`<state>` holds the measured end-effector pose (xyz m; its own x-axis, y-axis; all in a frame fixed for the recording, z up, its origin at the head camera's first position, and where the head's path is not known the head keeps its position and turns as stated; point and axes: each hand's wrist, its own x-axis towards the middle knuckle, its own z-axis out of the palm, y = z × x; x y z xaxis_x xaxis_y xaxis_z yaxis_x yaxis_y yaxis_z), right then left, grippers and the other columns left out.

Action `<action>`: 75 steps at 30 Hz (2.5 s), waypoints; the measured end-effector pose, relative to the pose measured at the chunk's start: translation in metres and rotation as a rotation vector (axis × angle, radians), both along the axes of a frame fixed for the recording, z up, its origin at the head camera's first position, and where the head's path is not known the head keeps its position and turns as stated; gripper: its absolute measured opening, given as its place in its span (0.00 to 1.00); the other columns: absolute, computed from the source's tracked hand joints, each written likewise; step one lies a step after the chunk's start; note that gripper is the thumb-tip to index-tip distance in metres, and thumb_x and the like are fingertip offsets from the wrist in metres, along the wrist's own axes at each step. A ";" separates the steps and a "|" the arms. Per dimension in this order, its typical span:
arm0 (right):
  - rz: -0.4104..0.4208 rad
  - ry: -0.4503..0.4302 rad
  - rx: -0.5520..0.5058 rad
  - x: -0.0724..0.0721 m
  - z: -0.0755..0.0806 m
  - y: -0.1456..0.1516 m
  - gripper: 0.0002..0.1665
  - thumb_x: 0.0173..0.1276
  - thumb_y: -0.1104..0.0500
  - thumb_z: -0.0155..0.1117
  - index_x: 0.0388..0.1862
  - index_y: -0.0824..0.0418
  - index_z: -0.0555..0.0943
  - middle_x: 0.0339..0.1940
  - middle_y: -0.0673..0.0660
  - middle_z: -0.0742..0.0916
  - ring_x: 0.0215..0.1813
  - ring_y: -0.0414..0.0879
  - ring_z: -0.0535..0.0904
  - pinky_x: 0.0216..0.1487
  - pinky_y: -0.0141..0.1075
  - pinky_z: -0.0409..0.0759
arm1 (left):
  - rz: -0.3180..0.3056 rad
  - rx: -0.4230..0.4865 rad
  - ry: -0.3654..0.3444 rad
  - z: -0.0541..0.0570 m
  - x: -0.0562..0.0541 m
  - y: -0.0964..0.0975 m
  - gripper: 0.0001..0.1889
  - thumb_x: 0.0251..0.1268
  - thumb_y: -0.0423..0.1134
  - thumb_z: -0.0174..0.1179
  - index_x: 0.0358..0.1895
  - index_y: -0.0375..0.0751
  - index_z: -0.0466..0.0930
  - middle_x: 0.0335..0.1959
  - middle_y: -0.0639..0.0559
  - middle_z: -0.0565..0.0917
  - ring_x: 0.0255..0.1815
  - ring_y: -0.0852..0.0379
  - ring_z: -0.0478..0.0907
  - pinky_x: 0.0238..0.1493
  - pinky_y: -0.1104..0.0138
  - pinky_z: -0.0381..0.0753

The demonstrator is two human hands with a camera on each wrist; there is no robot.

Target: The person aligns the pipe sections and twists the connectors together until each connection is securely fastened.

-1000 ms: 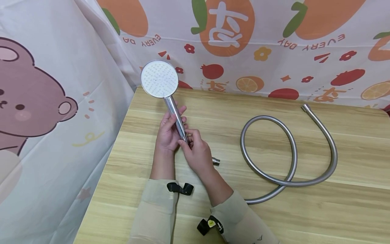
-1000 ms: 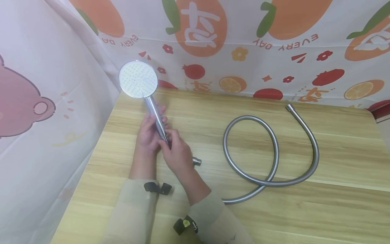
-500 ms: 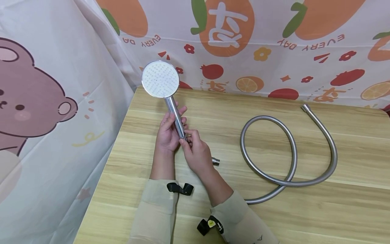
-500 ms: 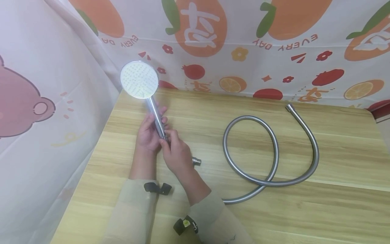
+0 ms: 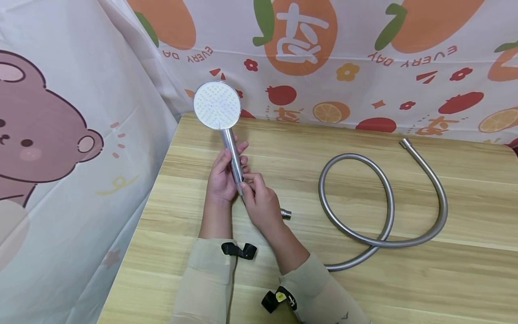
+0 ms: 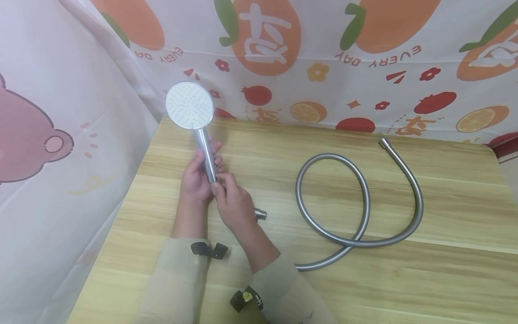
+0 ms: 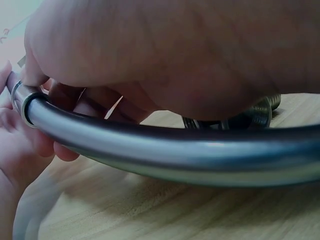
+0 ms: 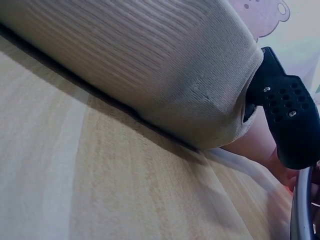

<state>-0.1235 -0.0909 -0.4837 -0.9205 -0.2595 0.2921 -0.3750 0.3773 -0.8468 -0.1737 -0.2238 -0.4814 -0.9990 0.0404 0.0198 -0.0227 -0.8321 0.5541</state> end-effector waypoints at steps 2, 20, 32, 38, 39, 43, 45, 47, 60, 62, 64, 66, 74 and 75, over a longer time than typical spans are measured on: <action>-0.015 0.013 -0.006 0.000 0.000 0.000 0.14 0.77 0.55 0.54 0.56 0.59 0.74 0.29 0.51 0.88 0.23 0.38 0.74 0.22 0.28 0.70 | -0.001 -0.012 -0.006 0.000 0.000 0.000 0.27 0.76 0.39 0.51 0.73 0.38 0.57 0.50 0.46 0.85 0.34 0.56 0.77 0.31 0.69 0.76; -0.023 -0.005 -0.095 0.000 -0.004 0.000 0.19 0.66 0.56 0.68 0.51 0.60 0.74 0.29 0.53 0.86 0.27 0.39 0.80 0.28 0.26 0.80 | 0.006 -0.013 0.019 -0.002 0.000 0.000 0.37 0.72 0.41 0.56 0.77 0.36 0.47 0.50 0.47 0.86 0.34 0.56 0.77 0.33 0.68 0.75; -0.035 -0.001 -0.084 -0.001 -0.002 0.000 0.20 0.66 0.56 0.69 0.51 0.61 0.75 0.30 0.54 0.85 0.29 0.40 0.80 0.29 0.26 0.80 | 0.003 -0.015 0.017 -0.001 0.000 0.001 0.35 0.74 0.40 0.54 0.77 0.37 0.48 0.50 0.46 0.85 0.34 0.56 0.76 0.32 0.69 0.76; -0.024 -0.012 -0.069 0.000 -0.001 0.000 0.18 0.69 0.55 0.65 0.53 0.61 0.74 0.28 0.53 0.86 0.26 0.39 0.78 0.27 0.27 0.78 | -0.008 0.004 0.023 -0.001 0.000 0.000 0.27 0.77 0.40 0.48 0.74 0.38 0.53 0.50 0.46 0.85 0.34 0.56 0.76 0.31 0.69 0.75; -0.021 -0.015 -0.066 0.000 -0.001 0.000 0.18 0.70 0.55 0.65 0.53 0.61 0.74 0.27 0.52 0.86 0.26 0.39 0.78 0.27 0.27 0.77 | -0.010 0.004 0.024 -0.001 0.000 0.000 0.26 0.77 0.40 0.48 0.73 0.38 0.55 0.50 0.46 0.85 0.34 0.56 0.76 0.31 0.69 0.75; -0.011 -0.026 -0.064 0.000 -0.001 0.000 0.16 0.72 0.55 0.62 0.54 0.60 0.74 0.25 0.51 0.85 0.24 0.38 0.76 0.24 0.27 0.76 | -0.012 0.007 0.021 0.000 -0.001 0.000 0.24 0.77 0.40 0.48 0.71 0.39 0.59 0.50 0.46 0.86 0.34 0.56 0.75 0.31 0.69 0.74; -0.010 -0.027 -0.065 0.000 -0.001 0.000 0.16 0.72 0.54 0.61 0.53 0.60 0.74 0.25 0.51 0.85 0.23 0.38 0.76 0.23 0.27 0.75 | -0.011 0.001 0.014 0.000 -0.001 0.000 0.22 0.77 0.40 0.49 0.70 0.40 0.62 0.50 0.46 0.86 0.33 0.56 0.75 0.31 0.69 0.73; -0.012 -0.029 -0.064 0.000 -0.001 0.001 0.15 0.73 0.54 0.61 0.53 0.59 0.74 0.24 0.51 0.85 0.22 0.38 0.75 0.23 0.27 0.74 | -0.011 0.002 0.010 0.000 -0.001 0.000 0.23 0.77 0.39 0.48 0.70 0.40 0.61 0.50 0.45 0.86 0.33 0.56 0.75 0.31 0.69 0.73; -0.081 0.033 -0.118 -0.001 0.000 -0.001 0.16 0.66 0.56 0.69 0.48 0.62 0.79 0.34 0.56 0.84 0.30 0.43 0.80 0.30 0.27 0.80 | 0.012 -0.013 0.009 0.000 -0.001 0.001 0.28 0.76 0.39 0.51 0.73 0.37 0.55 0.49 0.45 0.86 0.34 0.56 0.77 0.31 0.69 0.77; -0.095 0.050 -0.119 -0.001 0.000 -0.001 0.18 0.62 0.57 0.73 0.47 0.63 0.80 0.35 0.58 0.82 0.31 0.45 0.80 0.31 0.26 0.80 | 0.020 -0.032 0.010 -0.001 -0.001 0.001 0.26 0.74 0.39 0.53 0.71 0.39 0.60 0.49 0.46 0.86 0.34 0.56 0.77 0.32 0.69 0.77; -0.102 0.065 -0.123 -0.001 0.000 -0.001 0.19 0.59 0.59 0.75 0.47 0.64 0.81 0.35 0.59 0.82 0.31 0.45 0.80 0.30 0.26 0.80 | 0.026 -0.048 0.008 -0.002 -0.001 0.001 0.22 0.74 0.39 0.54 0.68 0.42 0.66 0.49 0.46 0.85 0.35 0.57 0.77 0.33 0.69 0.77; -0.104 0.075 -0.128 -0.001 0.000 -0.001 0.19 0.58 0.60 0.76 0.46 0.64 0.81 0.35 0.58 0.82 0.31 0.44 0.80 0.30 0.25 0.80 | 0.028 -0.058 0.008 -0.002 -0.002 0.001 0.19 0.73 0.39 0.55 0.65 0.44 0.70 0.49 0.47 0.85 0.35 0.57 0.77 0.33 0.68 0.77; -0.078 0.057 -0.153 -0.001 0.000 -0.001 0.14 0.64 0.61 0.71 0.46 0.64 0.81 0.36 0.56 0.85 0.32 0.42 0.80 0.32 0.24 0.81 | 0.023 -0.050 0.009 -0.003 -0.002 0.000 0.19 0.74 0.39 0.53 0.65 0.44 0.70 0.49 0.46 0.85 0.35 0.57 0.76 0.32 0.69 0.75; -0.074 0.056 -0.152 -0.001 0.000 -0.001 0.13 0.64 0.61 0.70 0.46 0.64 0.81 0.35 0.56 0.85 0.32 0.42 0.80 0.32 0.24 0.81 | 0.023 -0.048 0.010 -0.003 -0.002 0.000 0.20 0.74 0.39 0.53 0.67 0.43 0.68 0.49 0.46 0.85 0.35 0.57 0.76 0.32 0.68 0.75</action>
